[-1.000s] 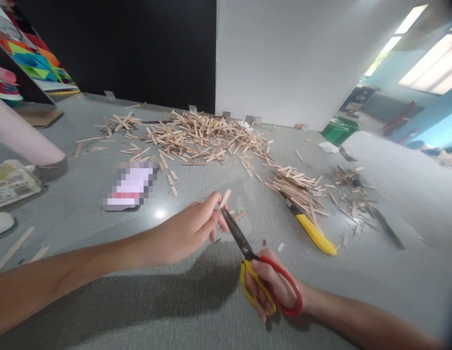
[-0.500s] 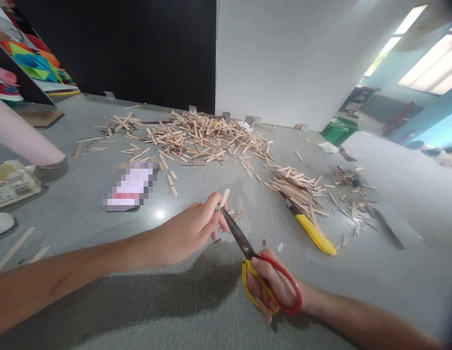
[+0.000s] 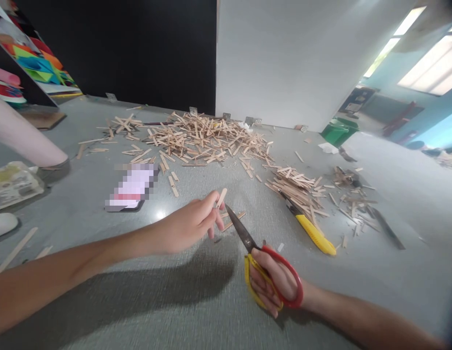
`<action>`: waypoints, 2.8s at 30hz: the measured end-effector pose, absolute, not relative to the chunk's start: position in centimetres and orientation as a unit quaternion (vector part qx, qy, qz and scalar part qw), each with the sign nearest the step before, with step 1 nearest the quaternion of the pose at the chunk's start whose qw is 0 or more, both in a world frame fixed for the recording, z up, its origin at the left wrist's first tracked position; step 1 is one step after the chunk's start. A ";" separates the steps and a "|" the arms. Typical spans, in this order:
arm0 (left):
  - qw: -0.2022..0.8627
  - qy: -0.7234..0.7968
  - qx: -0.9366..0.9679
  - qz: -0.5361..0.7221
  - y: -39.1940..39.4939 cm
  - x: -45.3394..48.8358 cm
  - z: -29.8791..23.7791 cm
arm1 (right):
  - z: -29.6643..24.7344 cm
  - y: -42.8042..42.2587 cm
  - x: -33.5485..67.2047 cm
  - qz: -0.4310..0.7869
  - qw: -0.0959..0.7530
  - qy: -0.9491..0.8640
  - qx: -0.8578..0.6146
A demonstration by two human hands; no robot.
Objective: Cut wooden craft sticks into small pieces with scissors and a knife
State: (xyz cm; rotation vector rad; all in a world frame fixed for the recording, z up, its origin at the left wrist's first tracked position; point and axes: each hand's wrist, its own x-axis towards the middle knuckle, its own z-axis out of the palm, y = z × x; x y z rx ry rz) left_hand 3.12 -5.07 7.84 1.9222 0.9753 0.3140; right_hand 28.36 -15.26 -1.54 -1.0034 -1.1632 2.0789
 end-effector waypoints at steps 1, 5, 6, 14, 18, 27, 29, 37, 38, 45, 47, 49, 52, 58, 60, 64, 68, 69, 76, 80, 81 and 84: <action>0.465 0.399 0.779 0.133 -5.0 3.0 7.8 | -1.8 -15.2 28.3 0.778 0.275 -0.426 -0.371; 0.474 0.384 0.777 0.153 -4.9 2.9 7.6 | -3.0 -15.4 28.4 0.783 0.292 -0.425 -0.348; 0.476 0.378 0.778 0.158 -5.0 2.9 7.6 | -3.2 -15.4 28.5 0.785 0.296 -0.427 -0.338; 0.443 0.376 0.800 0.148 -5.5 3.2 8.4 | -2.7 -15.5 28.6 0.767 0.292 -0.464 -0.332; 0.436 0.379 0.803 0.144 -5.7 3.4 8.8 | -2.3 -15.5 28.4 0.761 0.276 -0.459 -0.365; 0.428 0.375 0.809 0.146 -5.6 3.4 8.2 | -1.0 -15.4 28.2 0.747 0.248 -0.480 -0.388; 0.422 0.373 0.814 0.141 -5.5 3.3 8.1 | -0.7 -15.4 28.2 0.740 0.245 -0.482 -0.400; 0.435 0.375 0.809 0.124 -5.5 3.2 8.6 | -0.1 -15.7 28.0 0.736 0.255 -0.486 -0.396; 0.439 0.374 0.808 0.124 -5.4 3.2 8.7 | -0.1 -15.7 27.9 0.738 0.255 -0.481 -0.398; 0.485 0.352 0.791 0.122 -5.0 2.8 9.0 | -1.0 -15.8 27.7 0.745 0.281 -0.461 -0.392; 0.490 0.350 0.789 0.124 -5.0 2.9 9.2 | -1.0 -15.8 27.7 0.742 0.285 -0.463 -0.392; 0.494 0.352 0.786 0.121 -5.1 2.9 9.4 | -0.8 -15.8 27.8 0.735 0.276 -0.474 -0.398; 0.490 0.359 0.786 0.112 -5.1 2.8 9.5 | -0.3 -15.7 27.9 0.727 0.258 -0.485 -0.412; 0.455 0.369 0.803 0.109 -4.8 2.8 9.3 | 0.0 -15.7 28.1 0.725 0.242 -0.493 -0.415; 0.452 0.372 0.803 0.111 -4.8 2.9 9.1 | -0.2 -15.7 28.1 0.728 0.250 -0.488 -0.412; 0.451 0.386 0.794 0.130 -4.7 2.9 8.9 | -0.8 -15.6 28.0 0.742 0.265 -0.470 -0.397; 0.396 0.443 0.789 0.157 -4.6 2.9 9.0 | -1.3 -15.6 28.0 0.751 0.285 -0.455 -0.384; 0.386 0.456 0.786 0.160 -4.6 2.9 9.1 | -1.4 -15.5 28.1 0.751 0.285 -0.457 -0.382; 0.391 0.463 0.775 0.178 -4.5 3.0 9.5 | -1.2 -15.5 28.2 0.739 0.269 -0.483 -0.385; 0.405 0.460 0.769 0.180 -4.6 2.9 9.7 | -1.0 -15.5 28.3 0.739 0.266 -0.488 -0.380; 0.413 0.458 0.766 0.179 -4.7 2.9 9.7 | -0.9 -15.5 28.3 0.737 0.267 -0.494 -0.375; 0.428 0.465 0.755 0.173 -4.8 2.8 9.6 | -0.9 -15.5 28.4 0.729 0.266 -0.510 -0.372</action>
